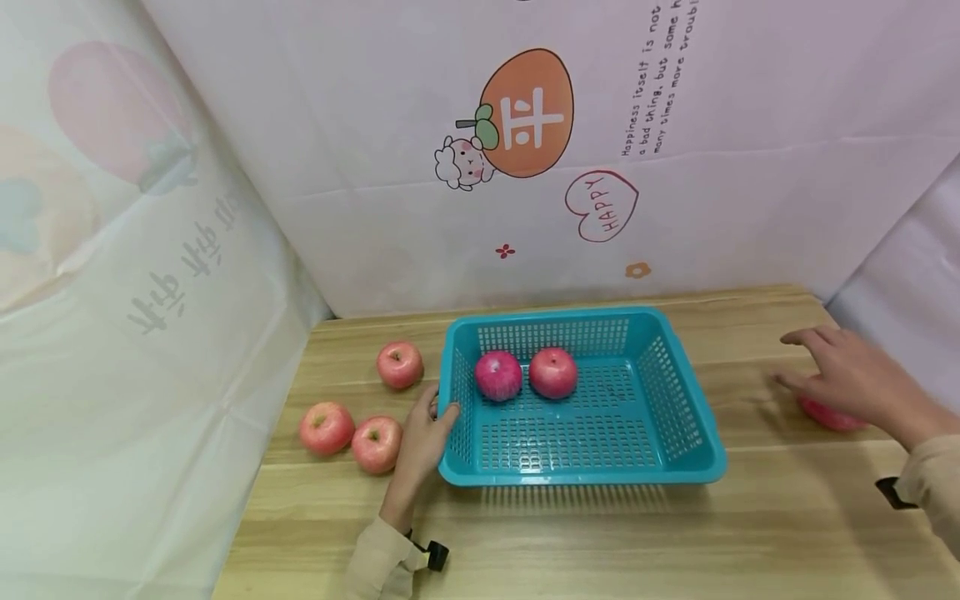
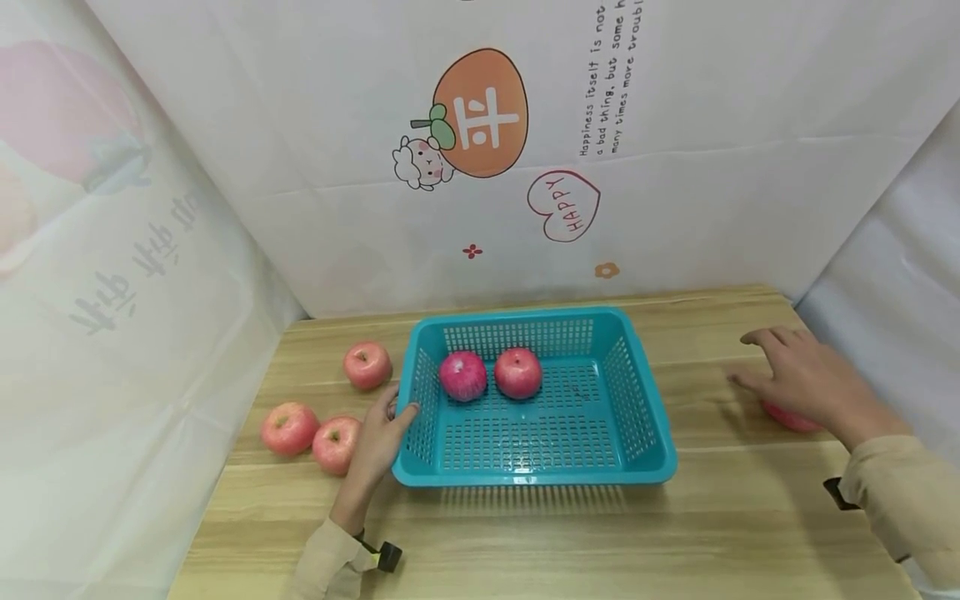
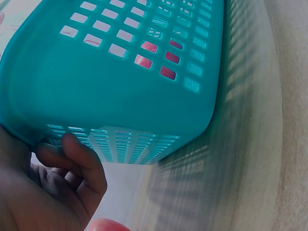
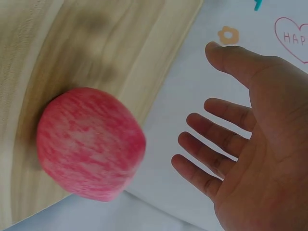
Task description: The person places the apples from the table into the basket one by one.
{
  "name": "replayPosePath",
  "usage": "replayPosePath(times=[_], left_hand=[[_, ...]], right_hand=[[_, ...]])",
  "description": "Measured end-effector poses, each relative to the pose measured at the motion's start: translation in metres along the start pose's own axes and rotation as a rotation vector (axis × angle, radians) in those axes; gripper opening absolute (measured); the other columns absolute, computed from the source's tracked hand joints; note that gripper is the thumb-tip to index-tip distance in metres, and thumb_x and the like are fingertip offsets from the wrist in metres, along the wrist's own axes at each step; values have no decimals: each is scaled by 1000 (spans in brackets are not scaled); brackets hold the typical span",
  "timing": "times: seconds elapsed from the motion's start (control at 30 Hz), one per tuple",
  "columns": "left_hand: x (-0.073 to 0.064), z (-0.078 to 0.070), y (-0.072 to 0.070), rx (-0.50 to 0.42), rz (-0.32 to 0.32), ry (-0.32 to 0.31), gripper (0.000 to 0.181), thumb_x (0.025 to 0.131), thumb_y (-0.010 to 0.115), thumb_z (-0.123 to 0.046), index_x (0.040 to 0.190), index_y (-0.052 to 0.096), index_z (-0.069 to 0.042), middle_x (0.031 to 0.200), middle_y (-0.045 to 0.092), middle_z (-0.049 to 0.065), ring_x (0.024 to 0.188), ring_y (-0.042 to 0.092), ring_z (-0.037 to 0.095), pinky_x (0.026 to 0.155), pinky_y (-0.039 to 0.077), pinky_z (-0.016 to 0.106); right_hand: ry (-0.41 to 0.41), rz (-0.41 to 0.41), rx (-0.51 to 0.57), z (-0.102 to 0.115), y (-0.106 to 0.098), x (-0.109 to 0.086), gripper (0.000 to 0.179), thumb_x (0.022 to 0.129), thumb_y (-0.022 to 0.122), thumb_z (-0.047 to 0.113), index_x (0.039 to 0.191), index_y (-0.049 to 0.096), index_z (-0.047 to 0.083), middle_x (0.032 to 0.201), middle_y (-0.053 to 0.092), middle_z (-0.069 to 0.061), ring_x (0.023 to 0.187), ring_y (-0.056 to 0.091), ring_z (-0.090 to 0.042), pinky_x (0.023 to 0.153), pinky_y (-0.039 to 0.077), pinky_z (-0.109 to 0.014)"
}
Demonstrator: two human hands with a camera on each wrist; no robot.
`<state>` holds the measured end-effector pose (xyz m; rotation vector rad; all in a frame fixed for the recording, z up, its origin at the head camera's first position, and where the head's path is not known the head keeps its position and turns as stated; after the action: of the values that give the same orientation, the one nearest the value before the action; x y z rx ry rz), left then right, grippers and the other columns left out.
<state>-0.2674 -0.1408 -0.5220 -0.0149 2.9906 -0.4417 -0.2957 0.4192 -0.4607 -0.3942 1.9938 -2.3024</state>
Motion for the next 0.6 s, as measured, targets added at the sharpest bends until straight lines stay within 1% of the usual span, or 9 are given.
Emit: replayPosePath(times=[0.17,0.3,0.43,0.6], left_hand=[[0,1,1,-1,2,2,50,107,57,-21,154,50,-4,128,72,28,109,76,36,89,65,50],[0,0,1,4,5,7,50,107,57,-21,153,51,-5,127,72,27,108,77,36,88,66,50],[1,-1,1,9,3,10,49,108,56,-22,154,50,-6,128,72,27,107,77,36,88,66,51],[2,2,1,10,6,-9,49,108,56,-24,154,50,-9,129,72,25,108,77,35,88,66,50]], right_hand=[[25,42,3,-10,11,-3,69,97,76,40,133,58,-15,129,58,-44,110,58,-58,91,48,-71],[38,58,6,-17,14,-6,67,99,75,38,135,56,-16,131,54,-45,113,55,-61,93,46,-73],[33,49,-2,-23,15,-8,65,98,76,35,134,56,-15,132,52,-44,115,52,-62,95,44,-73],[42,40,-17,-34,21,-10,67,99,74,40,134,55,-13,133,52,-42,114,50,-60,92,45,-74]])
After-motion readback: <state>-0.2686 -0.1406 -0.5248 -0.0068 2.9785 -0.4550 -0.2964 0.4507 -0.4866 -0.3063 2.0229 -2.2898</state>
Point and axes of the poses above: each hand's wrist, its own x-axis towards the middle knuckle, its own y-axis out of the palm, z = x × y, the point moved 10 cm from there along x, towards the middle knuckle
